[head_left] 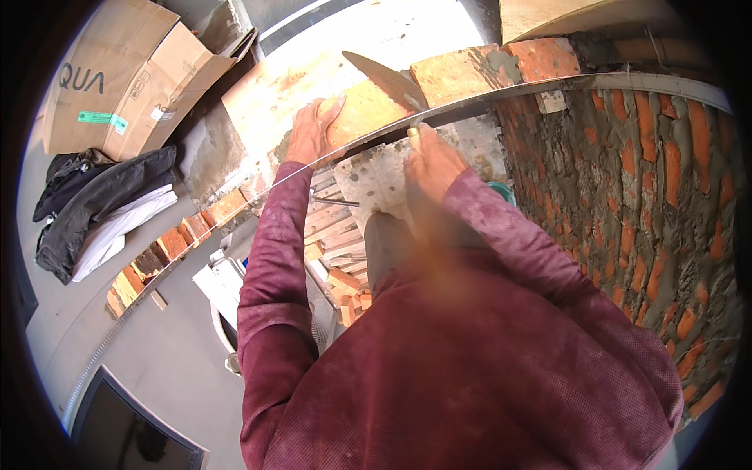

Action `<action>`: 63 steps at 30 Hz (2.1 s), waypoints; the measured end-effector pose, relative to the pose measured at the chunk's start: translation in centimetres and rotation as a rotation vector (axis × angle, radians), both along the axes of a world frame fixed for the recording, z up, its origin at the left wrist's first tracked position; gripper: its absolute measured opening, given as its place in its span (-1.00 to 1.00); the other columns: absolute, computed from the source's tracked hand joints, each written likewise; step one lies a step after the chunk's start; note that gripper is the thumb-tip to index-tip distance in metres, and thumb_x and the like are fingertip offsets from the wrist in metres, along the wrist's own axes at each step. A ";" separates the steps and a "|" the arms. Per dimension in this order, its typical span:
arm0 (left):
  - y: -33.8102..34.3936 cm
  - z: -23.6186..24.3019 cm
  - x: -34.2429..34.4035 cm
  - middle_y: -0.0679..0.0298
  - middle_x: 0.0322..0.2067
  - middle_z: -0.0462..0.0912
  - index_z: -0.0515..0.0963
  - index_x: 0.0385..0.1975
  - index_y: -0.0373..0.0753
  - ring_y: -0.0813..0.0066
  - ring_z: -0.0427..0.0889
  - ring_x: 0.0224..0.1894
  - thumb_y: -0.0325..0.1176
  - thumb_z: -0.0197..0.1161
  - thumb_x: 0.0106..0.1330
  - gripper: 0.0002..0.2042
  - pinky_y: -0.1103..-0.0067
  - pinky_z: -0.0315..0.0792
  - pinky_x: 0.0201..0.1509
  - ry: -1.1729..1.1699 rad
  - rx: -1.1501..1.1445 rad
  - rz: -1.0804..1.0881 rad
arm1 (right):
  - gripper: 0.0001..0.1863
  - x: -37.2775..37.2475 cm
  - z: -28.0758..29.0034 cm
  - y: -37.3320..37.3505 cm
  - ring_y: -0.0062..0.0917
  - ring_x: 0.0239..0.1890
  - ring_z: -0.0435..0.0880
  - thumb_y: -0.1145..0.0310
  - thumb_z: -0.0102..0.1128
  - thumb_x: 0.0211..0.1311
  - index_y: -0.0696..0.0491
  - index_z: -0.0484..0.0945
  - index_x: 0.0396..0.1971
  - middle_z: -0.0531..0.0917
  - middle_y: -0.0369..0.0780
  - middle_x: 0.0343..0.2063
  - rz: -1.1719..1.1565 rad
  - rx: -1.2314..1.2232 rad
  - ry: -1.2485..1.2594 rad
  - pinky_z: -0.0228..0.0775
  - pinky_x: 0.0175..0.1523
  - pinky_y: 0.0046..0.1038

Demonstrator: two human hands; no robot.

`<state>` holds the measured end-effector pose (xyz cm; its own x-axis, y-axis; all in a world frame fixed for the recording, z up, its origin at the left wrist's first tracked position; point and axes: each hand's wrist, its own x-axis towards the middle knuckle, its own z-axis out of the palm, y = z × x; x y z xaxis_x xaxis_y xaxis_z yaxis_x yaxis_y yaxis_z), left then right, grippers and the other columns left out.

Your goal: The person is laying bricks by using a trowel to apply mortar onto a wall and placing bricks on top.

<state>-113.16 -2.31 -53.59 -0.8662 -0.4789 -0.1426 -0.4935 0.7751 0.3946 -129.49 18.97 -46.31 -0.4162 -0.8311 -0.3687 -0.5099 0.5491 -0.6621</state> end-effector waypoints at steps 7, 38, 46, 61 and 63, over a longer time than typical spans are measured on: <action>-0.1 0.6 -0.3 -0.01 0.19 0.31 0.22 0.35 0.14 0.00 0.30 0.22 -0.30 0.48 -0.26 -0.03 0.31 0.20 0.34 -0.047 -0.031 0.001 | -0.55 0.8 0.6 -0.9 0.13 -0.23 0.57 0.35 -0.08 0.28 0.22 0.20 0.12 0.49 0.16 -0.10 0.112 0.105 0.101 0.41 -0.12 0.03; 0.3 3.1 -0.5 0.11 0.27 0.20 0.15 0.37 0.10 0.06 0.13 0.34 -0.19 0.50 -0.21 -0.01 -0.16 -0.13 0.35 -0.079 -0.019 -0.007 | -0.68 -6.0 17.4 8.2 -0.24 -0.63 0.59 0.46 0.12 0.19 0.10 0.43 -0.03 0.56 -0.08 -0.56 0.343 0.222 0.321 0.40 -0.58 -0.27; 5.7 2.3 -6.1 0.23 0.41 0.02 0.10 0.39 -0.07 0.12 -0.11 0.46 0.03 0.33 0.06 -0.12 -0.19 -0.27 0.37 0.019 0.102 -0.136 | -0.44 -11.1 32.1 0.6 -0.36 -0.54 0.57 0.37 0.22 0.03 0.31 0.42 0.06 0.55 -0.12 -0.51 -0.014 0.425 0.145 0.36 -0.37 -0.36; 6.9 1.0 -7.1 0.30 0.39 0.10 0.19 0.36 -0.04 0.19 -0.11 0.47 0.12 0.14 0.21 -0.28 -0.20 -0.24 0.36 0.016 0.085 -0.037 | -0.77 -11.3 2.6 -23.1 -0.19 -0.18 0.69 0.41 0.11 0.07 0.19 0.67 -0.34 0.68 0.00 -0.27 1.170 1.102 0.428 0.53 -0.13 -0.24; 6.7 1.1 -7.1 0.30 0.38 0.13 0.22 0.35 -0.05 0.18 -0.11 0.47 0.12 0.13 0.22 -0.29 -0.21 -0.25 0.35 0.016 0.131 -0.023 | -0.80 -9.6 2.6 -23.2 -0.21 -0.18 0.69 0.43 0.13 0.04 0.17 0.69 -0.38 0.68 0.00 -0.28 1.172 1.013 0.359 0.53 -0.13 -0.26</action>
